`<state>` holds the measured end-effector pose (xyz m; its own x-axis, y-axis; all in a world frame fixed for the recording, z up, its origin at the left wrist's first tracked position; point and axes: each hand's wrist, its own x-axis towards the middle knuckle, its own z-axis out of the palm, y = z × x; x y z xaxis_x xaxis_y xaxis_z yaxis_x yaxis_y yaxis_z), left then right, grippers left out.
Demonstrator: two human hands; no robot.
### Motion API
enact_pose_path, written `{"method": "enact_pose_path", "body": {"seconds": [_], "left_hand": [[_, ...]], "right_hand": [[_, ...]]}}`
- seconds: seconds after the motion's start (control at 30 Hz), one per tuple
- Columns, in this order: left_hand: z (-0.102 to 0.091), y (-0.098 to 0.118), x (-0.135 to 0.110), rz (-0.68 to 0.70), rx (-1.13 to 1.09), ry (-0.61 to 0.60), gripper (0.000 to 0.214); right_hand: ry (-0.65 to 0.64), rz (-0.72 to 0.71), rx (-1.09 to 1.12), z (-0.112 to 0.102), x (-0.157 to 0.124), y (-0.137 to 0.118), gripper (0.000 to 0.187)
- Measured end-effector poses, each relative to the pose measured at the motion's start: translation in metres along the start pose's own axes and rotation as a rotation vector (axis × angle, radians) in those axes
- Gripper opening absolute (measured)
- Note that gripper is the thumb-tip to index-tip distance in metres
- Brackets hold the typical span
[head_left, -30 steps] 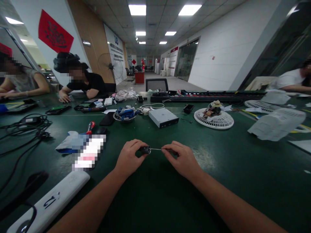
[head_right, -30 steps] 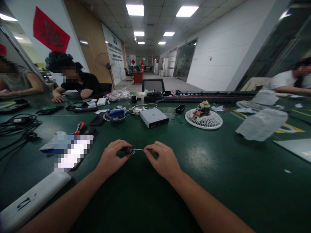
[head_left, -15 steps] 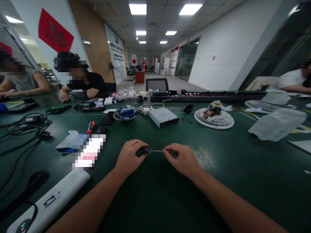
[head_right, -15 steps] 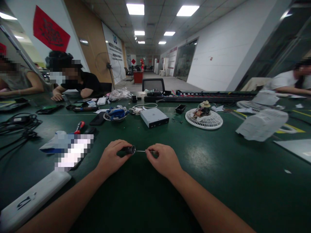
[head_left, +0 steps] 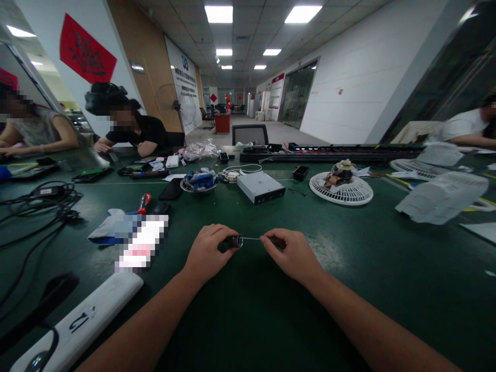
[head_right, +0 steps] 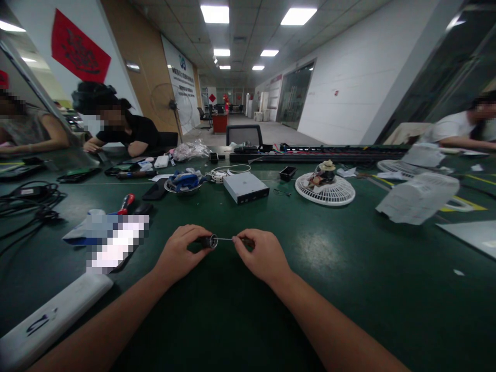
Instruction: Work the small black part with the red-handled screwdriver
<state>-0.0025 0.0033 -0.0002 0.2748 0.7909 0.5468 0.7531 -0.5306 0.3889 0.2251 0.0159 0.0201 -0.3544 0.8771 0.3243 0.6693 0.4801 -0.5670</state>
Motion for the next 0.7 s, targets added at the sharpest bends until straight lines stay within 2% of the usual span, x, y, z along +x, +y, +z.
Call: {"method": "enact_pose_path", "body": {"seconds": [0.1,0.2,0.27,0.43,0.57,0.7], "left_hand": [[-0.0007,0.0007,0.0004,-0.001,0.005,-0.009,0.026],[-0.0010,0.0007,0.0005,-0.001,-0.002,0.003,0.026],[-0.0007,0.0000,0.0004,0.003,-0.006,0.007,0.025],[0.0002,-0.0017,0.0003,-0.005,-0.003,-0.001,0.028],[-0.0003,-0.0001,0.0001,0.007,-0.003,-0.015,0.028],[-0.0004,0.0009,0.0002,0.015,0.004,-0.046,0.026]], "right_hand": [[-0.022,0.004,-0.065,-0.0011,0.0002,-0.0001,0.026],[-0.056,-0.026,0.005,0.0000,0.0003,0.0003,0.026],[-0.032,-0.004,0.014,0.0012,0.0002,-0.0001,0.028],[-0.003,0.041,-0.154,0.0013,-0.0014,-0.0036,0.029],[-0.055,-0.008,-0.077,0.0014,-0.0022,-0.0044,0.029],[-0.012,0.041,-0.148,0.0021,-0.0010,-0.0039,0.030]]}}
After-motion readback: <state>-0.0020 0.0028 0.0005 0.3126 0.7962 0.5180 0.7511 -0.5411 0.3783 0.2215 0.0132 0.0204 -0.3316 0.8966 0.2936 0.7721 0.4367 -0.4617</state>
